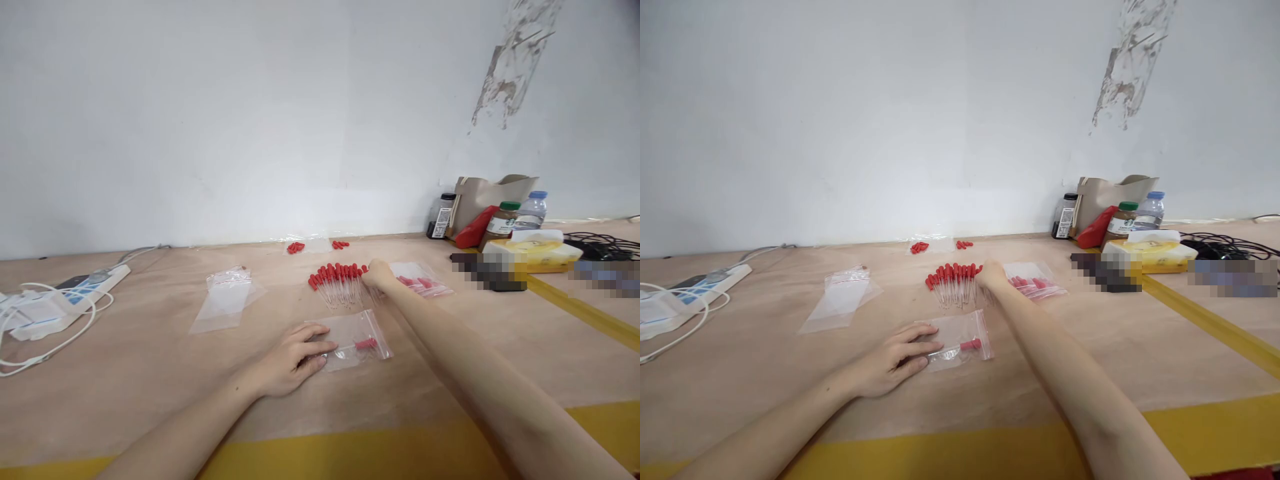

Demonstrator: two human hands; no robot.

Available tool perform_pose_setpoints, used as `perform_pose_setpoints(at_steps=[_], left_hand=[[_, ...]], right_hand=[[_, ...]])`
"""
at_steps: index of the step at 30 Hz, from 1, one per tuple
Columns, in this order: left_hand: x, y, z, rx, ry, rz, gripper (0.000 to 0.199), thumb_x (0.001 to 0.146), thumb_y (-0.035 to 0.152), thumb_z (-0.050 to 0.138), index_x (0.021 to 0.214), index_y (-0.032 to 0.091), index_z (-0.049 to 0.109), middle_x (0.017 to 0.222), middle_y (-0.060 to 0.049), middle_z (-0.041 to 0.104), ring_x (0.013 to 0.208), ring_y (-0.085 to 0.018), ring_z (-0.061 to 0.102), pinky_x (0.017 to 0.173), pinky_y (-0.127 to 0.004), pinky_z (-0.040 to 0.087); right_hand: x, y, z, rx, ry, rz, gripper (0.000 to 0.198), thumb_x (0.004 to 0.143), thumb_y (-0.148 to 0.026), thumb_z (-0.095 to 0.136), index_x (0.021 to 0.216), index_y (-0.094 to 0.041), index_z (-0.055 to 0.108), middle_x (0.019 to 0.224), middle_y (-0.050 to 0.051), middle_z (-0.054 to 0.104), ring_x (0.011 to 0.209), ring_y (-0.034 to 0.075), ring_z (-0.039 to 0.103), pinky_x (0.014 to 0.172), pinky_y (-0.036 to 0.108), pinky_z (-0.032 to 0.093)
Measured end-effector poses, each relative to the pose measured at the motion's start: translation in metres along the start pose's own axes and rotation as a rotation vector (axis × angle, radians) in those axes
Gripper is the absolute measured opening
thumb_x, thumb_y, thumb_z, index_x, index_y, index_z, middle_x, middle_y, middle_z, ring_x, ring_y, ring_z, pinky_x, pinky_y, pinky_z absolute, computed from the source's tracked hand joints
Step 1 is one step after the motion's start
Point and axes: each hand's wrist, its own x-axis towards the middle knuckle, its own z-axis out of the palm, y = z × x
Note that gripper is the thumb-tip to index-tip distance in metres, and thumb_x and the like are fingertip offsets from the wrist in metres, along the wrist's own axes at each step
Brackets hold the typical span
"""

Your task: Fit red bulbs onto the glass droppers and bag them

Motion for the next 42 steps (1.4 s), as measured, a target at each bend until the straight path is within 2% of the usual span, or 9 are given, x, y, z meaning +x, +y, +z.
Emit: perform_pose_setpoints(at_steps=[4,6,10,14,18,28,33,37,42], left_hand=[[0.0,0.0,0.0,-0.007,-0.007,-0.005,0.034,0.089,0.033,0.039,0.121,0.03,0.048,0.131,-0.002,0.041,0.121,-0.02,0.035,0.101,-0.039,0.029],[0.0,-0.001,0.0,0.002,-0.01,-0.005,0.034,0.089,0.033,0.038,0.121,0.03,0.048,0.131,-0.002,0.041,0.121,-0.02,0.034,0.101,-0.039,0.028],[0.001,-0.001,0.0,0.002,-0.005,-0.003,0.033,0.089,0.033,0.038,0.12,0.031,0.049,0.13,-0.002,0.042,0.121,-0.02,0.034,0.1,-0.038,0.03],[0.001,0.0,-0.001,-0.013,-0.004,-0.007,0.033,0.088,0.032,0.039,0.119,0.031,0.05,0.13,-0.001,0.043,0.12,-0.021,0.036,0.099,-0.039,0.031],[0.001,0.002,-0.002,-0.011,0.006,-0.011,0.039,0.088,0.033,0.039,0.127,0.029,0.039,0.131,-0.002,0.041,0.12,-0.021,0.036,0.1,-0.039,0.03],[0.001,0.003,-0.002,0.016,0.013,-0.019,0.043,0.088,0.036,0.038,0.13,0.027,0.035,0.13,-0.004,0.042,0.12,-0.02,0.036,0.1,-0.039,0.03],[0.001,0.004,-0.003,0.018,0.009,-0.015,0.042,0.088,0.035,0.04,0.129,0.026,0.036,0.13,-0.003,0.042,0.12,-0.019,0.036,0.101,-0.037,0.029],[0.002,0.002,-0.003,0.026,0.008,-0.016,0.042,0.088,0.035,0.04,0.129,0.026,0.036,0.13,-0.004,0.042,0.12,-0.02,0.036,0.101,-0.037,0.03],[0.001,0.001,-0.001,0.013,0.007,-0.004,0.043,0.088,0.035,0.039,0.13,0.026,0.034,0.131,-0.004,0.041,0.121,-0.02,0.035,0.101,-0.039,0.03]], right_hand=[[-0.021,0.008,-0.022,0.071,-0.004,0.017,0.047,0.07,-0.021,0.053,0.114,-0.008,0.043,0.072,0.008,0.062,0.067,0.017,0.059,0.057,0.024,0.042],[-0.039,0.019,-0.03,0.238,-0.043,0.002,0.054,0.072,-0.02,0.048,0.122,-0.009,0.031,0.062,0.001,0.057,0.054,0.013,0.055,0.051,0.023,0.042],[-0.074,0.039,-0.028,0.695,-0.046,0.04,0.046,0.07,-0.017,0.046,0.113,-0.017,0.03,0.053,-0.007,0.045,0.044,0.011,0.05,0.041,0.022,0.042],[-0.096,0.039,-0.013,0.993,-0.016,0.148,0.036,0.068,-0.016,0.052,0.098,-0.023,0.033,0.056,-0.008,0.047,0.046,0.011,0.053,0.047,0.026,0.048],[-0.109,0.035,-0.007,1.176,-0.166,0.182,0.036,0.065,-0.018,0.062,0.09,-0.023,0.037,0.064,-0.005,0.053,0.055,0.011,0.059,0.058,0.027,0.052],[-0.116,0.042,-0.025,0.793,-0.711,-0.089,0.035,0.064,-0.04,0.066,0.084,-0.015,0.053,0.052,-0.005,0.055,0.036,0.005,0.046,0.031,0.014,0.029],[-0.123,0.031,-0.015,0.656,-0.582,-0.085,0.035,0.068,-0.043,0.06,0.086,-0.014,0.062,0.047,-0.004,0.053,0.035,0.004,0.041,0.031,0.015,0.028],[-0.125,0.029,-0.009,0.717,-0.531,-0.053,0.035,0.068,-0.044,0.059,0.088,-0.016,0.054,0.052,-0.005,0.054,0.036,0.005,0.042,0.031,0.015,0.028],[-0.124,0.03,-0.018,0.675,-0.671,-0.121,0.03,0.068,-0.043,0.06,0.067,-0.014,0.052,0.05,-0.004,0.051,0.039,0.004,0.041,0.035,0.015,0.029]])
